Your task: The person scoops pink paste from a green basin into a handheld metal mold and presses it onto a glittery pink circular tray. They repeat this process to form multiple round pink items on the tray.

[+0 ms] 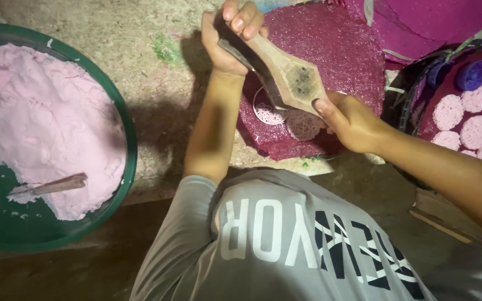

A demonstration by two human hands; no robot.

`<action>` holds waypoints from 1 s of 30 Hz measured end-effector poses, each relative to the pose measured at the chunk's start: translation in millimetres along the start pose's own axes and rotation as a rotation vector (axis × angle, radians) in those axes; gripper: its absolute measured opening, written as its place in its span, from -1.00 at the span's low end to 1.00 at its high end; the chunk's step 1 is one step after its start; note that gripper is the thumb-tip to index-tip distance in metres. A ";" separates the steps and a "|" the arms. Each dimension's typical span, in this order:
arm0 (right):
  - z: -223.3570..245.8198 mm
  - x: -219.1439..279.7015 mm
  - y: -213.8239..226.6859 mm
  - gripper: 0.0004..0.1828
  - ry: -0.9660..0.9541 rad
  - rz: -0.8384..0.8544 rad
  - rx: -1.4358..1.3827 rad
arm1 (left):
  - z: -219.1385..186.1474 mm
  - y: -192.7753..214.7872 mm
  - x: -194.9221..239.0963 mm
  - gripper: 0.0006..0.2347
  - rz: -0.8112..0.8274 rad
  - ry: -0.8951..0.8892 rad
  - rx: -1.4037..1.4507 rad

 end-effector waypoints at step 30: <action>-19.5 -11.4 7.4 -0.38 0.078 -0.035 -0.202 | 2.1 10.4 -7.7 -0.78 -0.317 0.107 -0.148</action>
Point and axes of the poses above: each hand's wrist, its own x-axis away from the middle knuckle, its own y-axis out of the back of the hand, z = x × y, the point moved 9 cm from there along -x, towards the middle knuckle, and after that the axes turned 11 degrees about -x, right-handed, at the moved point
